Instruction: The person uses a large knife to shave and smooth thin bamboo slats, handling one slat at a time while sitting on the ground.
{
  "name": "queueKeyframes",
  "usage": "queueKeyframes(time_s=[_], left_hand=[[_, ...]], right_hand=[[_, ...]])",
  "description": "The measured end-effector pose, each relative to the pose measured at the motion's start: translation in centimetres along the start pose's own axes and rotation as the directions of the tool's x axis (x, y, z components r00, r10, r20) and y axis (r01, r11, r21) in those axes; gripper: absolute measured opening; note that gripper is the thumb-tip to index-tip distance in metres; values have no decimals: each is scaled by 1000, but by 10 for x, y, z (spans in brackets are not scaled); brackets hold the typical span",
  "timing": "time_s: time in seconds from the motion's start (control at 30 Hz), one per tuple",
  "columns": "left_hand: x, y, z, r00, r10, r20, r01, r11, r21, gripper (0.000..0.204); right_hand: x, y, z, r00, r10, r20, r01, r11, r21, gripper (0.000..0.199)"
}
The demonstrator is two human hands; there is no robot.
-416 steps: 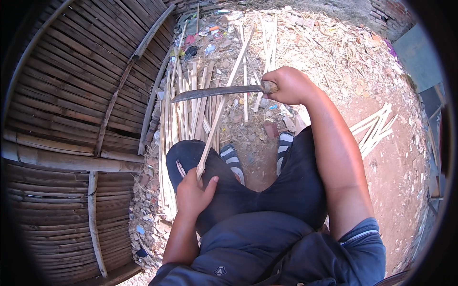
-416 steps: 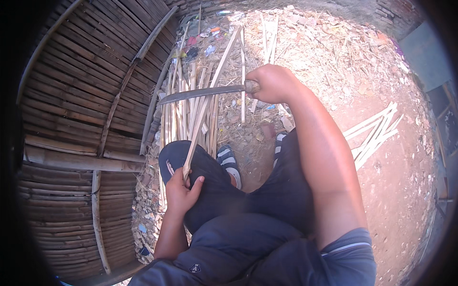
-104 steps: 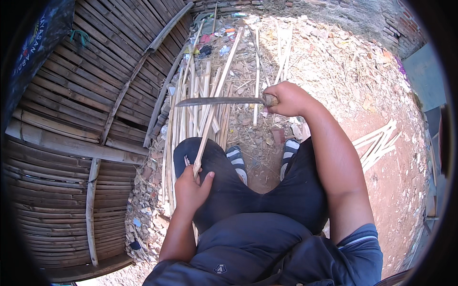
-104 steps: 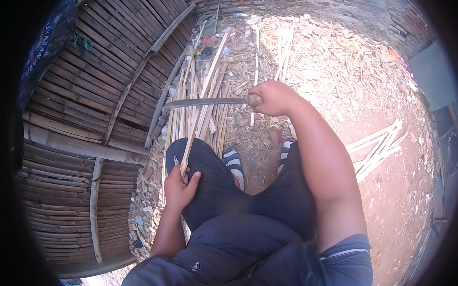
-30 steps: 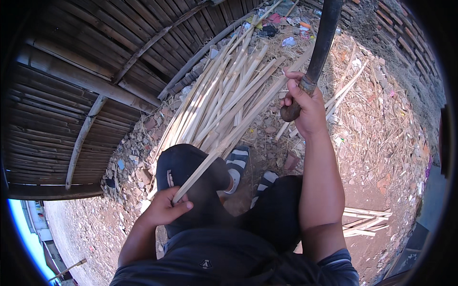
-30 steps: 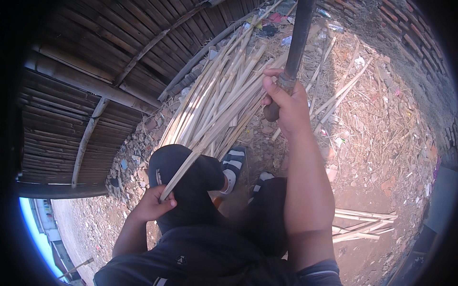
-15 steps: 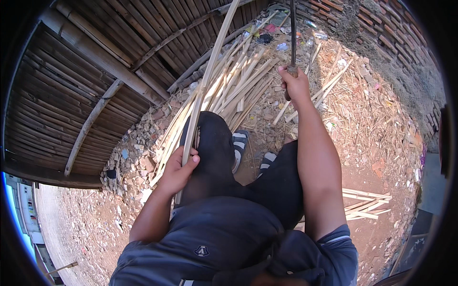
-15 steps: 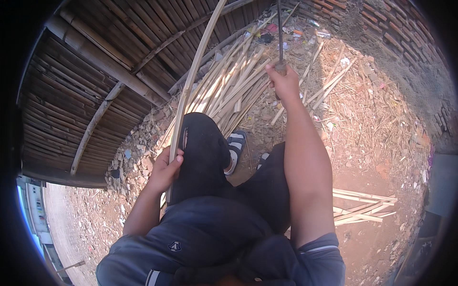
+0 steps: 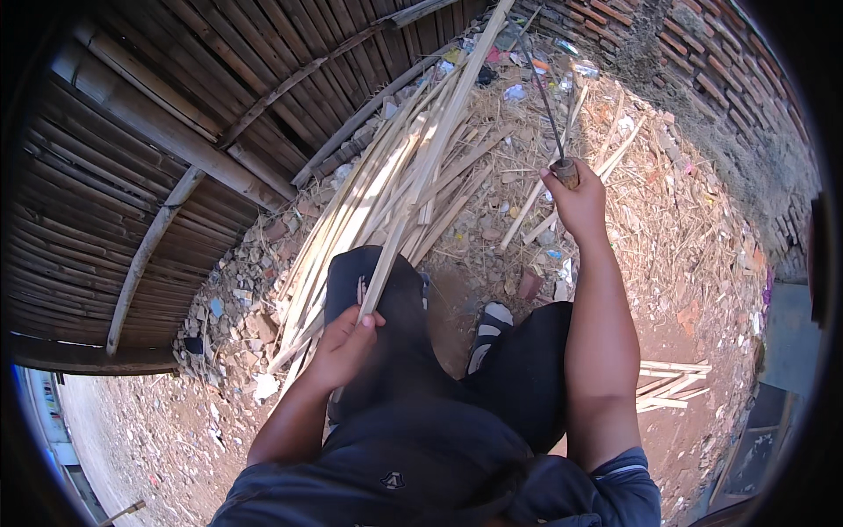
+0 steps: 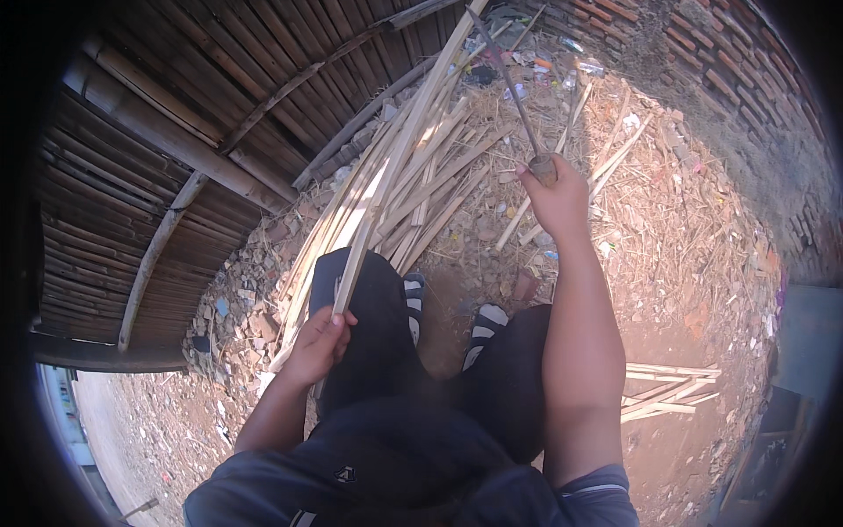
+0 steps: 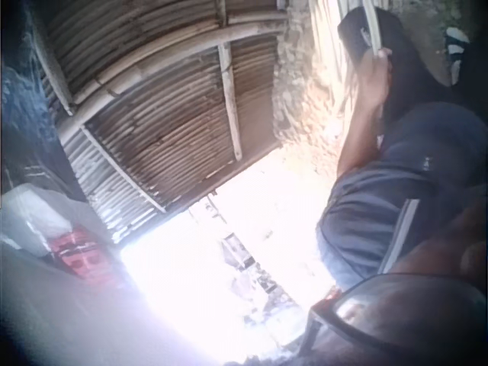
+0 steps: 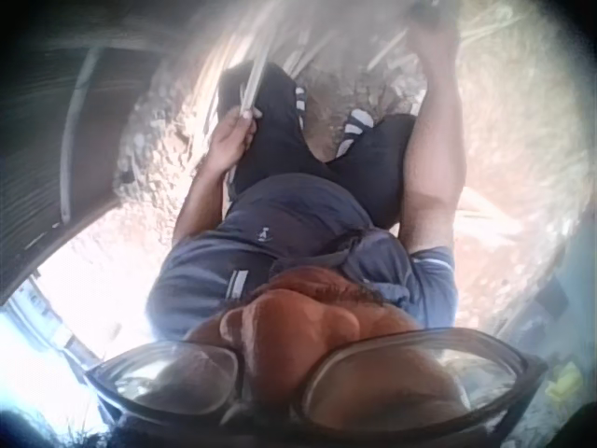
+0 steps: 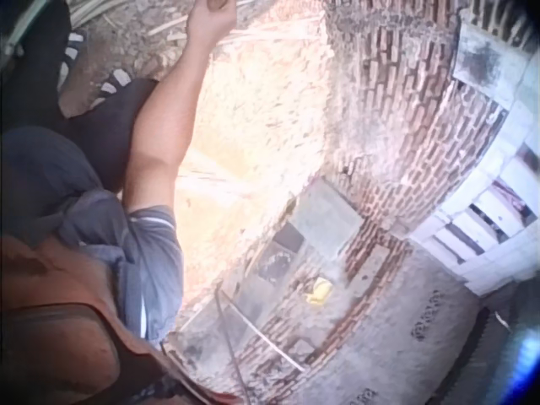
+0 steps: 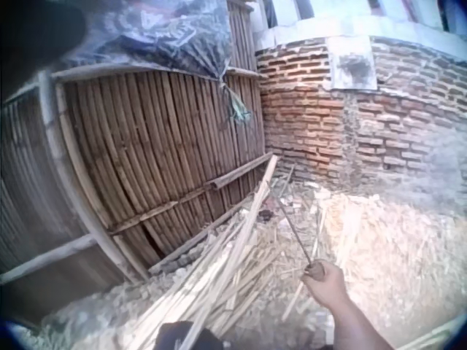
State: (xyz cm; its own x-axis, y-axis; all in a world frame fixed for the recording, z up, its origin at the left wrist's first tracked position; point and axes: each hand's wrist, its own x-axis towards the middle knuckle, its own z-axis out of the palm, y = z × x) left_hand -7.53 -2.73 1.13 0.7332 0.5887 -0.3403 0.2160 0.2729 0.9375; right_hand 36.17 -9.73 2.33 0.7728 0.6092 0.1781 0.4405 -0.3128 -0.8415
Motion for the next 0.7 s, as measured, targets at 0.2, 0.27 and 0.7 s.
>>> queueKeyframes(time_s=[0.2,0.27,0.7], left_hand=[[20,-5,-24,980,-189,-61,181,977,-111,29],[21,-5,-30,980,-192,-61,186,978,-91,31],[23,16,-43,971,139,-194,-28,873,487,40]], right_hand=[[-5,-12,-5,996,-24,-83,16,995,-96,33],[-14,-37,-2,995,-94,-23,91,991,-94,32],[-45,-93,81,688,-413,597,665,688,-290,35]])
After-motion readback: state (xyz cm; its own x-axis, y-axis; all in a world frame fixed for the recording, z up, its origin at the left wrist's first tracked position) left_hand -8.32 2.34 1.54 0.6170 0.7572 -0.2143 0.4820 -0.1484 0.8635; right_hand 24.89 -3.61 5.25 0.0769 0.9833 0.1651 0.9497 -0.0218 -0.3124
